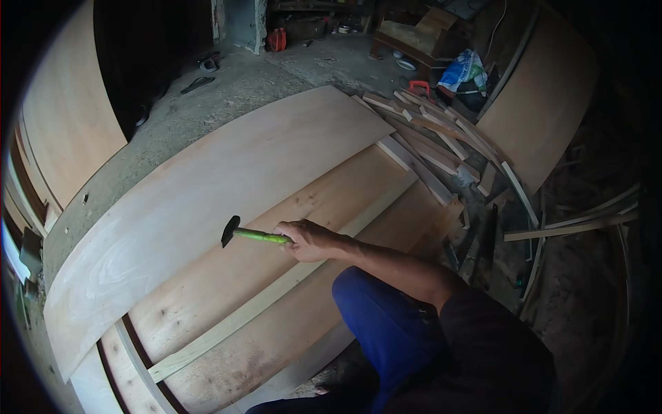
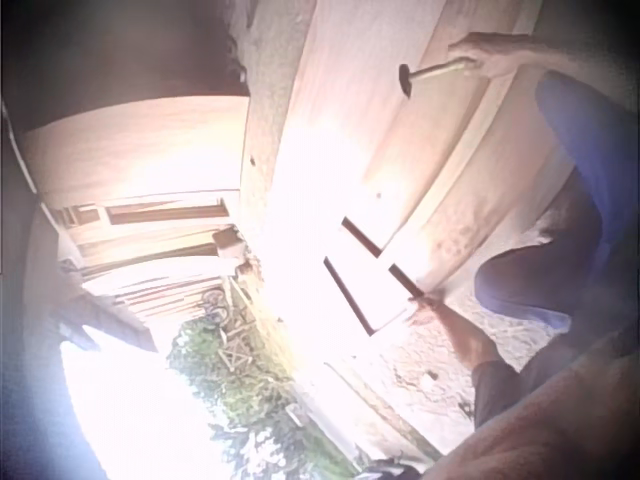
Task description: The person is assembling a wooden structure, likely a boat hull, by hammering nails into wooden planks and supports. They are sitting on the ground and using a hammer to secure the pieces together.
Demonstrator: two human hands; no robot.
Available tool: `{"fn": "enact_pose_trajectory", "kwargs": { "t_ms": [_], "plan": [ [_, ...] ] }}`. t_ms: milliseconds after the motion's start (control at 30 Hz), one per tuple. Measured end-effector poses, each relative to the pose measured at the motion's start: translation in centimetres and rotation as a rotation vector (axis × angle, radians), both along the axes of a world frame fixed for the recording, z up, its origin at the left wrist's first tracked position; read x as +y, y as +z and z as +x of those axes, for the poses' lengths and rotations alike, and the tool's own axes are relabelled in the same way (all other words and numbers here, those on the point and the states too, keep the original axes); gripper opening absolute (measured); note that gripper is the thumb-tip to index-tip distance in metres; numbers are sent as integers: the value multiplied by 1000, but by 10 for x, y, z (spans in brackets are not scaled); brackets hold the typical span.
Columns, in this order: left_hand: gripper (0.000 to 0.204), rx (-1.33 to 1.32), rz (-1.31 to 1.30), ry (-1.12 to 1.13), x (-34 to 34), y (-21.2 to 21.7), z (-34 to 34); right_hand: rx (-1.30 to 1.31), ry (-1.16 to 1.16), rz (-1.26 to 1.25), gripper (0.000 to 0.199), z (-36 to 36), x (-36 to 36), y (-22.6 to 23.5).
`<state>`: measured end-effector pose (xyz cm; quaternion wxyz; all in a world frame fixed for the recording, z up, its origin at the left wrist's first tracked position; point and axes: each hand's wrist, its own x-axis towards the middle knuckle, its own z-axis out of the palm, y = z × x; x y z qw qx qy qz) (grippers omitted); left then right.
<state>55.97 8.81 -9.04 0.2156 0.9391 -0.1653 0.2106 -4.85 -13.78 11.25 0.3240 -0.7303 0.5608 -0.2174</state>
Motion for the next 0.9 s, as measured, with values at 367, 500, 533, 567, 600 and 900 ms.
{"fn": "enact_pose_trajectory", "kwargs": {
  "t_ms": [367, 500, 533, 567, 600, 900],
  "plan": [
    [95, 188, 573, -1764, -165, 70, -353, -1655, -1476, -134, 25, -282, 97, -164],
    [96, 199, 721, -1770, -187, 59, -400, -1774, -1571, -304, 25, -321, 85, -175],
    [94, 158, 713, -1775, -188, 53, -401, -1789, -1595, -365, 24, -326, 80, -176],
    [92, 117, 704, -1779, -190, 49, -400, -1822, -1499, -266, 25, -332, 75, -176],
    [89, 81, 699, -1777, -188, 49, -401, -1848, -1401, -162, 25, -337, 69, -175],
    [72, 49, 721, -1722, -183, 55, -405, -1845, -1381, -87, 28, -331, 59, -177]
  ]
}}
